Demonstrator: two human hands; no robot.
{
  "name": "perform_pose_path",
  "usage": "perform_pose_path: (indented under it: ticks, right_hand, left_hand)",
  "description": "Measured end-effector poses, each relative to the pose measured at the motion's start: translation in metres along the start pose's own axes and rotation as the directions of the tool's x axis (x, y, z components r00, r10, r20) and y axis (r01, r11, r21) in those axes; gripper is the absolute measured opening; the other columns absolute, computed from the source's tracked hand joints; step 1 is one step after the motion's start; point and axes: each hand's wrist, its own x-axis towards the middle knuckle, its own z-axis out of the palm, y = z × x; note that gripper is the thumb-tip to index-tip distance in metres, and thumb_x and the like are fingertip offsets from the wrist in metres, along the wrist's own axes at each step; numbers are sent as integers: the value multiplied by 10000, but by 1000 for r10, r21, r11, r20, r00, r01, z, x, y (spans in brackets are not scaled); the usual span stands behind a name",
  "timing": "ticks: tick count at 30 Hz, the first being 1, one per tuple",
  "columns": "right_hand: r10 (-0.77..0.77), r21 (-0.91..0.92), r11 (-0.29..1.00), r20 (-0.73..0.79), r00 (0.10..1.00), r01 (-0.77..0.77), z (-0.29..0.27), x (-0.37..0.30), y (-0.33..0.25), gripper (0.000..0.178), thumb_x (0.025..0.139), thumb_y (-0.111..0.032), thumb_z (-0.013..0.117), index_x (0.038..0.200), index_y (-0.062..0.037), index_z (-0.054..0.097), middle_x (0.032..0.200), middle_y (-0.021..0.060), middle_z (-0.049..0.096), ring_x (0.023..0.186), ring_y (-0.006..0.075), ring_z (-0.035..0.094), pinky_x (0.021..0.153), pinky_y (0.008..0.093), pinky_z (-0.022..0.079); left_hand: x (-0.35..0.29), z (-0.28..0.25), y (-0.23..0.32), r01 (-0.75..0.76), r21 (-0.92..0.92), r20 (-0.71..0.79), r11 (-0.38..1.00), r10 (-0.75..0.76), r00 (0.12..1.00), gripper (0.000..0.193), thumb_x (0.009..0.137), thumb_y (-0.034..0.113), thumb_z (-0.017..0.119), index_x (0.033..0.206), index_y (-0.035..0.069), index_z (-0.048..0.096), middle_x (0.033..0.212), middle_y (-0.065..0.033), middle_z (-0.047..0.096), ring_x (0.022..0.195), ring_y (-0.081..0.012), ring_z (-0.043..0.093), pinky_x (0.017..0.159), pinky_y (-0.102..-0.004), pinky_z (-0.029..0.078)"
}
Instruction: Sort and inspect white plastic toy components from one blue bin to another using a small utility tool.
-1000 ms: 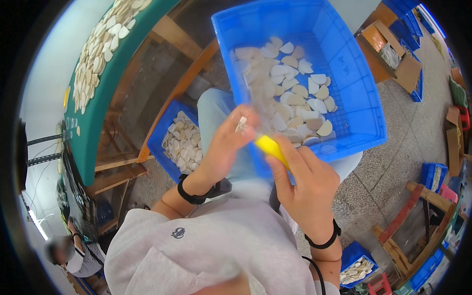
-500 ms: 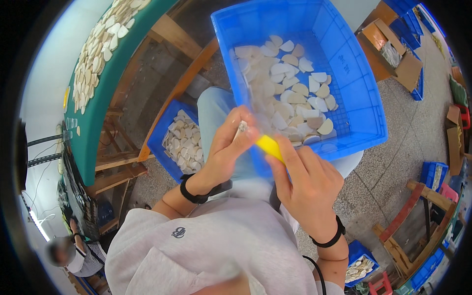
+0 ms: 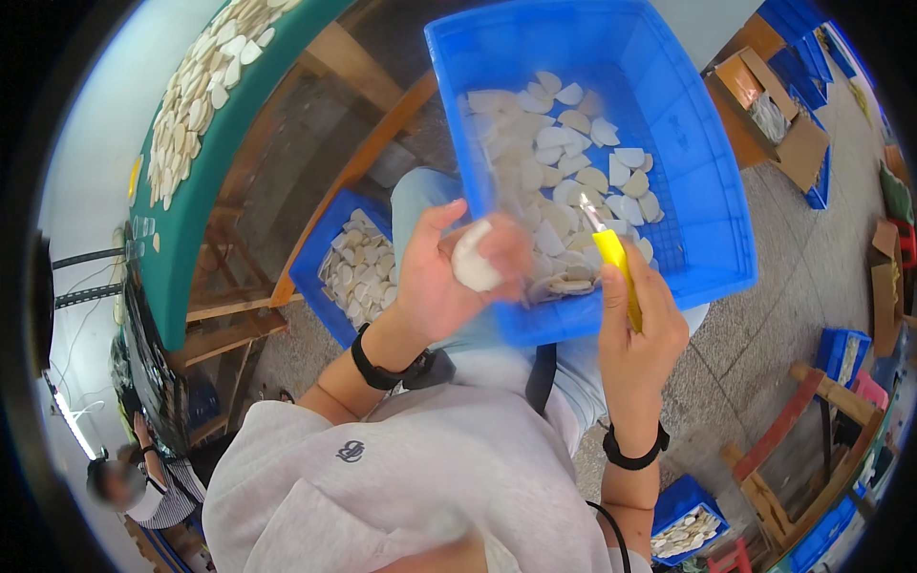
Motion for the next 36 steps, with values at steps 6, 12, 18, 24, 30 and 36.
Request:
perform_pose_path:
  ticks: [6, 12, 18, 24, 30, 36]
  right_hand:
    - [88, 1, 996, 15, 996, -88, 4, -2, 18, 246, 871, -175, 595, 1032, 9, 624, 803, 137, 632, 653, 189, 584, 611, 271, 450]
    - [154, 25, 988, 53, 987, -155, 7, -3, 22, 245, 878, -176, 589, 1027, 16, 622, 777, 124, 622, 620, 145, 542, 577, 253, 422]
    - [133, 47, 990, 34, 991, -135, 10, -4, 31, 248, 882, -175, 585, 1027, 23, 619, 757, 115, 615, 600, 132, 515, 555, 249, 408]
    - [123, 52, 991, 43, 991, -125, 14, -4, 40, 264, 883, -182, 586, 1041, 28, 613, 733, 115, 607, 589, 124, 500, 531, 247, 393]
    - [125, 39, 991, 79, 989, -128, 28, 1, 56, 265, 885, -189, 579, 1041, 23, 615, 732, 119, 604, 589, 159, 509, 541, 269, 403]
    - [53, -6, 999, 103, 993, -52, 41, 1, 79, 257, 890, -163, 551, 1031, 43, 609, 787, 172, 629, 634, 248, 564, 601, 326, 447]
  left_hand:
    - [4, -2, 2, 46, -92, 94, 995, -37, 995, 334, 848, 415, 361, 658, 141, 377, 664, 11, 375, 661, -116, 397, 567, -247, 338]
    - [6, -4, 4, 70, -125, 87, 990, -60, 994, 361, 893, 402, 353, 639, 146, 361, 660, 2, 371, 672, -128, 400, 555, -255, 348]
    - [7, -4, 4, 135, -265, 108, 955, -110, 988, 450, 919, 480, 307, 639, 133, 374, 684, -13, 374, 676, -156, 383, 558, -270, 314]
    - [7, -1, 5, 140, -290, 82, 947, -122, 989, 481, 910, 519, 301, 665, 121, 414, 666, 1, 383, 664, -133, 381, 525, -253, 311]
    - [10, 0, 11, 136, -318, 63, 938, -122, 991, 471, 909, 512, 310, 739, 102, 471, 691, -5, 422, 694, -153, 426, 555, -270, 358]
    - [3, -31, 8, -34, -264, -91, 964, 10, 996, 291, 883, 268, 480, 1063, 43, 519, 937, -99, 571, 1013, -307, 537, 879, -438, 438]
